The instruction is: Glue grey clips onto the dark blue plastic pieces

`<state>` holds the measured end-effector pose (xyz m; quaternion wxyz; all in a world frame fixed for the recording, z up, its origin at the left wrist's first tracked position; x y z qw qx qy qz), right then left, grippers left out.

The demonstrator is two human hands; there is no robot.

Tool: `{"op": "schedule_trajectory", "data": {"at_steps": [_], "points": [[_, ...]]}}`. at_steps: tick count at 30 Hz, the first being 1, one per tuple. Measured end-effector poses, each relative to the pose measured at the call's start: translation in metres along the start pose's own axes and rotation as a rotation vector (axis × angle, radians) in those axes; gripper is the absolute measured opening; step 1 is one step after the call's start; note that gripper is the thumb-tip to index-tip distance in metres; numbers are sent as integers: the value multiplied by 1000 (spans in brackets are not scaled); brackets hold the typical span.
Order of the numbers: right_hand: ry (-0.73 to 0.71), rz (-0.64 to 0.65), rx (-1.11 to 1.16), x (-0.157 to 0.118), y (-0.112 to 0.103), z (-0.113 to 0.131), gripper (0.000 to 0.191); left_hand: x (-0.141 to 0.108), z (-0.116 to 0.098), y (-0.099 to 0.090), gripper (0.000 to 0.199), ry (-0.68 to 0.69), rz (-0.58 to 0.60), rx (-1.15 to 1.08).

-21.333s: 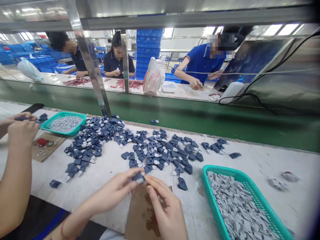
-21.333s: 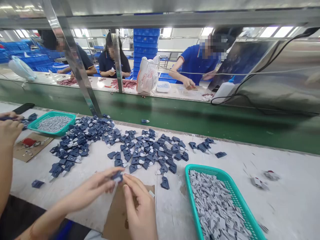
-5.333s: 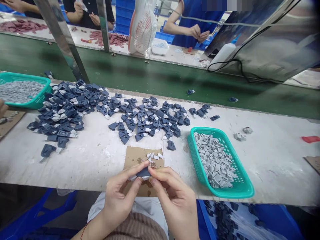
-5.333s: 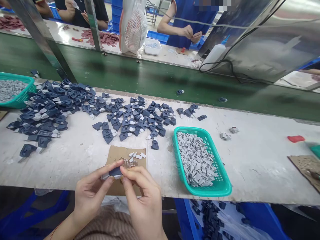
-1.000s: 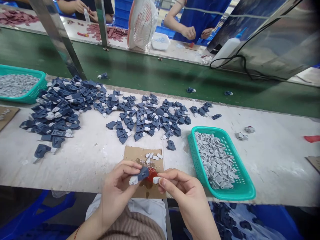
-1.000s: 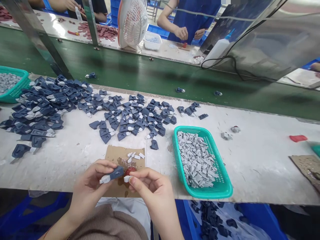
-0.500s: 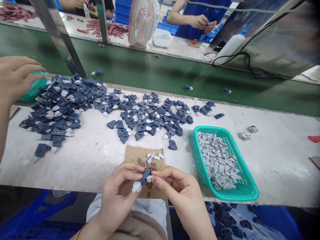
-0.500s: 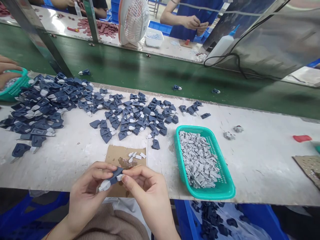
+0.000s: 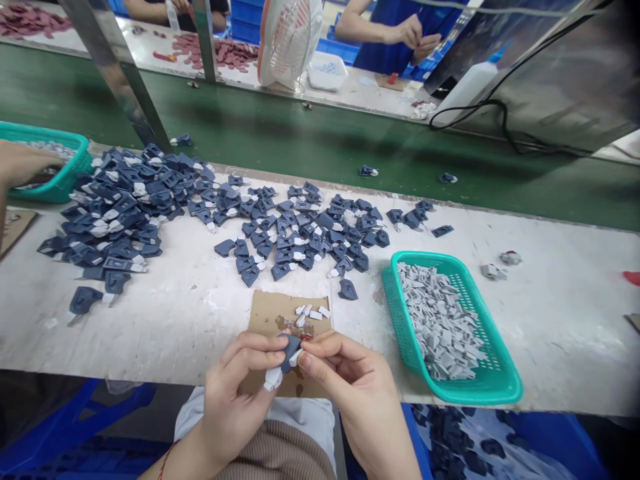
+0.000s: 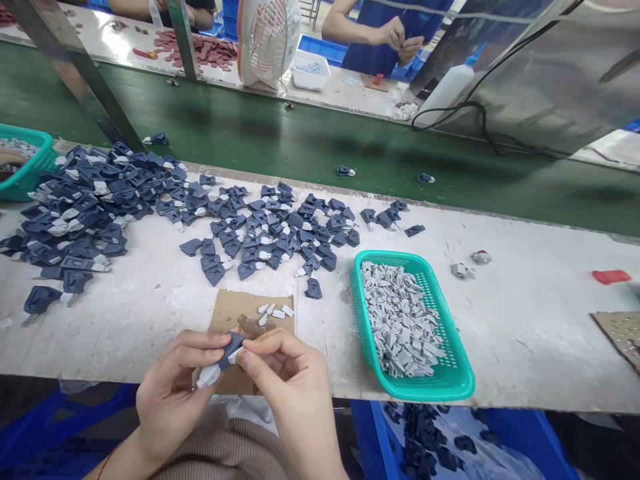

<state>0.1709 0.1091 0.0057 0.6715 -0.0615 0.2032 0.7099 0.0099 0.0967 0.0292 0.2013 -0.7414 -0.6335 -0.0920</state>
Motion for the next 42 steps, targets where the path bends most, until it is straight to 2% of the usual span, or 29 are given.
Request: {"op": "schedule_trajectory", "data": {"at_steps": [5, 9, 13, 15, 17, 24, 30, 36, 42], "points": [[1, 11, -1, -1, 2, -2, 16, 2, -9, -1, 33, 96, 21, 41], [-28, 16, 31, -2, 2, -6, 15, 0, 2, -1, 33, 36, 13, -49], [-12, 164, 168, 0, 18, -12, 19, 2, 9, -2, 29, -56, -71, -213], [0, 256, 193, -1, 28, -12, 23, 6, 7, -2, 25, -57, -111, -284], [-16, 288, 183, -1, 32, -9, 21, 9, 4, -2, 24, -49, -135, -331], [-162, 166, 137, -3, 25, 5, 18, 6, 14, 6, 23, -161, -115, -510], [-309, 172, 67, -11, 30, 14, 30, 5, 15, 11, 27, -203, -118, -540], [-374, 137, -137, -20, 28, 21, 34, 3, 7, 8, 39, -144, -129, -454], [-409, 88, -143, -23, 28, 27, 33, 2, 5, 8, 33, -132, -190, -481]]}}
Point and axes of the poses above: each hand's wrist, its own x-axis towards the middle knuckle, its own y-axis out of the palm, z = x × y, the point moved 10 cm from there along x, towards the middle knuckle, and after that the axes turned 10 degrees about z, right-handed, at the moved point
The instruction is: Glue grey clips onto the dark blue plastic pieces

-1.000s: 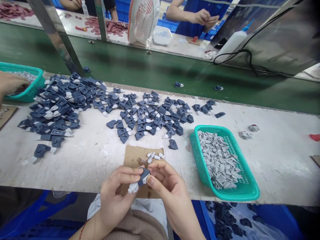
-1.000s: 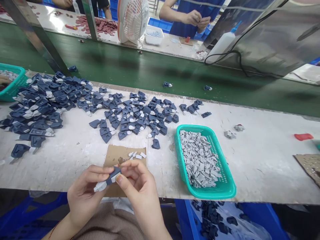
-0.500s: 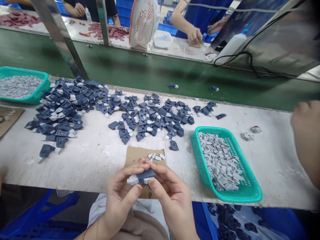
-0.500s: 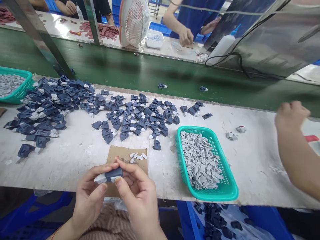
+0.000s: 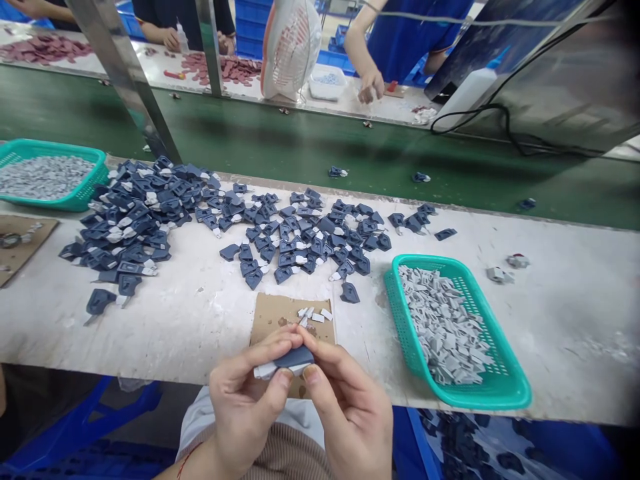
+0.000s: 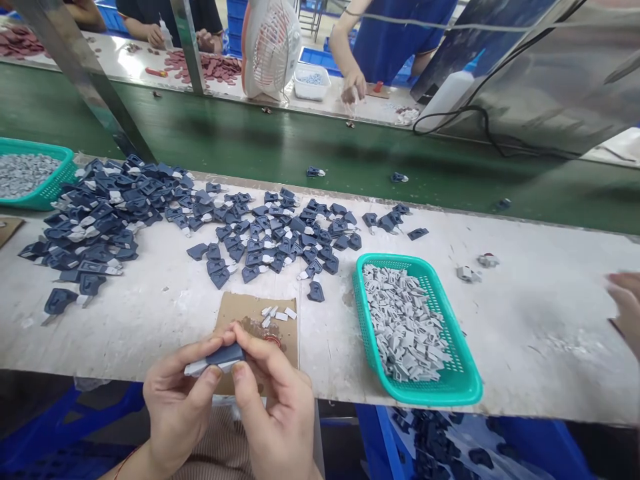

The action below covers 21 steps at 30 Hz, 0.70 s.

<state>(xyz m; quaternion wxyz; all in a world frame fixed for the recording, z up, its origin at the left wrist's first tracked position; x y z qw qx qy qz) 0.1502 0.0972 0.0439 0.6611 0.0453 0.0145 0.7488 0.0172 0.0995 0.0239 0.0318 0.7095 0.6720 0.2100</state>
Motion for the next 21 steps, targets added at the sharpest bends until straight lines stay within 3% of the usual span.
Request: {"op": "schedule_trajectory", "data": {"at_steps": [6, 10, 21], "points": [[29, -18, -42, 4, -7, 1, 31, 5, 16, -2, 18, -144, -111, -203], [27, 14, -34, 9, -10, 4, 26, 8, 20, 0, 12, -227, -124, -274], [82, -67, -106, 2, -12, -13, 24, 0, 31, -1, 14, -256, -164, -243]]}}
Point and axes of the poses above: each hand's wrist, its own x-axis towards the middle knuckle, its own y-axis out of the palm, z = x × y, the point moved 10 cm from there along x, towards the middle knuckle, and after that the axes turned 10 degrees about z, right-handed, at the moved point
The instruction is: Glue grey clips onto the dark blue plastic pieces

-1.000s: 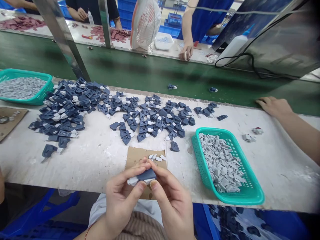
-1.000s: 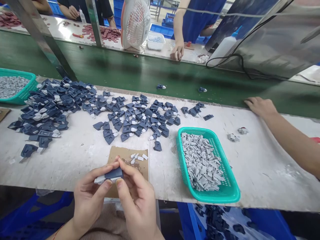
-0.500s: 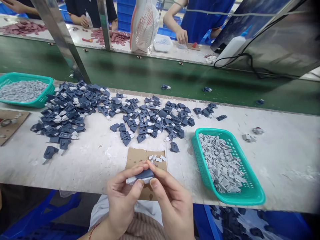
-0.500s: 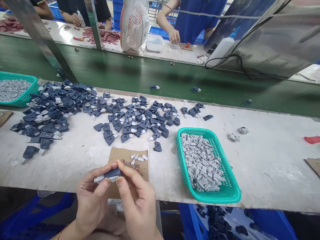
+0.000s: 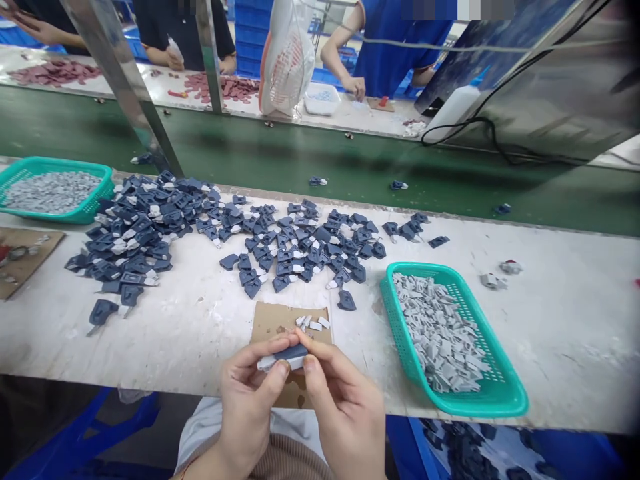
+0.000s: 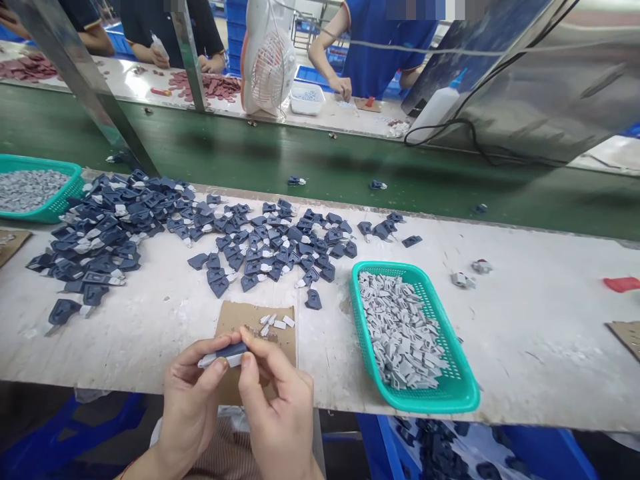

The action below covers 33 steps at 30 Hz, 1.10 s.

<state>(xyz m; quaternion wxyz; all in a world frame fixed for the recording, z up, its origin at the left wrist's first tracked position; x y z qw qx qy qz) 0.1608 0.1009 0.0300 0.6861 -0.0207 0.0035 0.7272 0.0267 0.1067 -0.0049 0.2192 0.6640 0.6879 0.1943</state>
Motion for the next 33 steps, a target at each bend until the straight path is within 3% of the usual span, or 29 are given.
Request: {"op": "schedule_trajectory", "data": {"at_steps": [5, 12, 16, 19, 22, 24, 27, 30, 33], "points": [[98, -74, 35, 5, -9, -7, 28, 8, -12, 9, 25, 93, 123, 237], [94, -57, 232, 17, -24, -2, 22, 19, -61, 64, 44, 507, 451, 816], [44, -141, 235, 19, -36, 2, 23, 12, -64, 91, 58, 768, 635, 1006], [54, -78, 248, 23, -44, 1, 31, 21, -64, 102, 57, 847, 734, 1095], [72, -79, 74, 24, -84, 3, 36, 77, -81, 95, 33, 726, 579, 1157], [47, -199, -248, 24, -135, 14, 29, 139, -90, 75, 20, 483, 375, 1219], [-4, -266, -787, 33, -197, 28, 24, 232, -95, 36, 24, 148, 115, 1233], [-72, -114, -1212, 54, -221, 23, 27, 306, -95, 18, 18, 77, 38, 1216], [-75, -17, -1338, 72, -232, 7, 23, 355, -85, 3, 14, 28, 0, 1241]]}}
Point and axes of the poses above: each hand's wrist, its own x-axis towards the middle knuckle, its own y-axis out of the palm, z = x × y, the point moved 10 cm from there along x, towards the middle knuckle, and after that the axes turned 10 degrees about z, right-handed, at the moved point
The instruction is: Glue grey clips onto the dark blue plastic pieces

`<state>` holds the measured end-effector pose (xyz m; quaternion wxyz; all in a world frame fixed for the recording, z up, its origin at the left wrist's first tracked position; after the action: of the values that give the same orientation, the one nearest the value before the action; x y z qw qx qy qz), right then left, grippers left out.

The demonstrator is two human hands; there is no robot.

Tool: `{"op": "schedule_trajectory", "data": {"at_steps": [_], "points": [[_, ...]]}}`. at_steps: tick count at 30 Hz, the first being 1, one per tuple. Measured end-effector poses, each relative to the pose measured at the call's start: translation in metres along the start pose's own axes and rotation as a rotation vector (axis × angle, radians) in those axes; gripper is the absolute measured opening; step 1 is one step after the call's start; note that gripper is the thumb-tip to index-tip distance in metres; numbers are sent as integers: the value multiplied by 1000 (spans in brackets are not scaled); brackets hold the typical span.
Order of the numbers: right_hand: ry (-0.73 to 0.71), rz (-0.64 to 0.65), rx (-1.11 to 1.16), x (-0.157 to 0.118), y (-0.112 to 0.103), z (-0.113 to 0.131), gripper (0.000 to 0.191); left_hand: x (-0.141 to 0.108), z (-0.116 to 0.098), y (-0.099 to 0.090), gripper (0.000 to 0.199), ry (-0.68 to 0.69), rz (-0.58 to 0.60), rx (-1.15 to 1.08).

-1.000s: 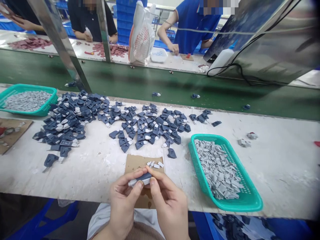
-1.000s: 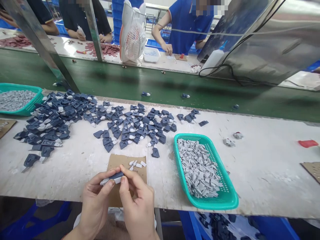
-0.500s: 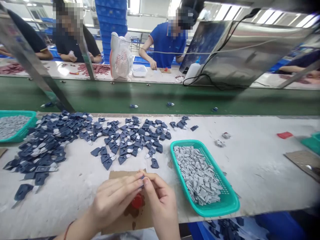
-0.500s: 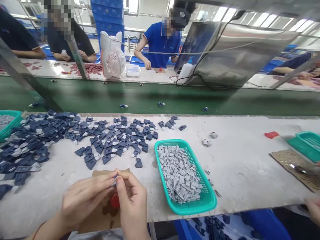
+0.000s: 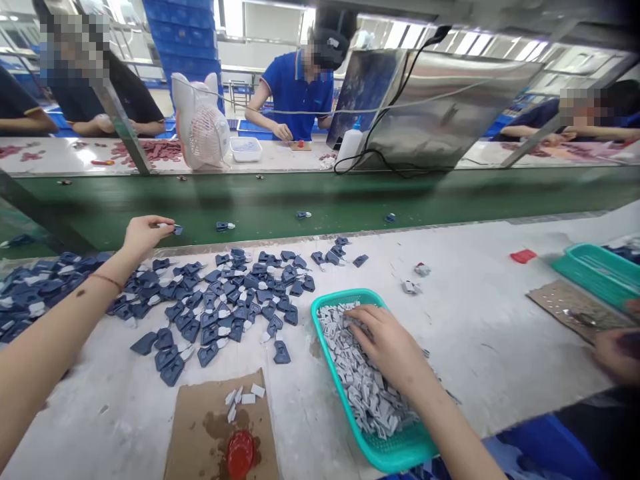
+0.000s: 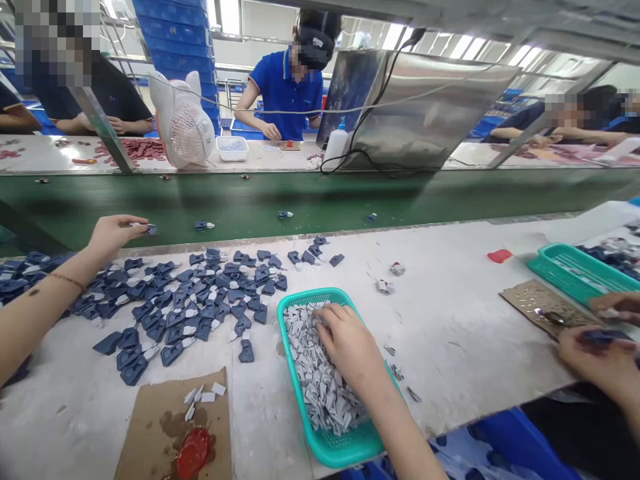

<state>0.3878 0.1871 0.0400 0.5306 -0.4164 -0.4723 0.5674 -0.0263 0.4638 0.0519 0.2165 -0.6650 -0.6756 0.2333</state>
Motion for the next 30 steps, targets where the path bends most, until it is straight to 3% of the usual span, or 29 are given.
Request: {"op": "schedule_trajectory", "data": {"at_steps": [4, 9, 15, 19, 22, 25, 30], "points": [[-26, 41, -68, 12, 11, -6, 22, 27, 12, 4, 22, -3, 5, 69], [-62, 68, -134, 14, 18, -11, 23, 40, -7, 10, 24, 145, 25, 224], [-85, 38, -184, 15, 22, -17, 23, 53, -34, 68, 22, 322, 265, 313], [-97, 31, -205, 18, 19, -14, 24, 52, -34, 96, 24, 304, 364, 282], [-103, 26, -203, 19, 14, -10, 25, 49, -32, 94, 21, 241, 334, 201], [-77, -3, -167, 16, 7, -6, 26, 36, -33, 80, 19, 168, 281, 49], [35, -60, 110, 10, -10, 2, 20, -31, -44, 48, 28, 100, 233, -299]]}}
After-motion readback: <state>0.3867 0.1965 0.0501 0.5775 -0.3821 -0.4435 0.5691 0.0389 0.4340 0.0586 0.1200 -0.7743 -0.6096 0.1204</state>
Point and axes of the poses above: each hand's wrist, its own x-axis towards the middle knuckle, its own y-axis out of the palm, z = x × y, the point moved 10 cm from there along x, towards the middle knuckle, and after that the axes turned 10 degrees about z, right-handed, at the moved point
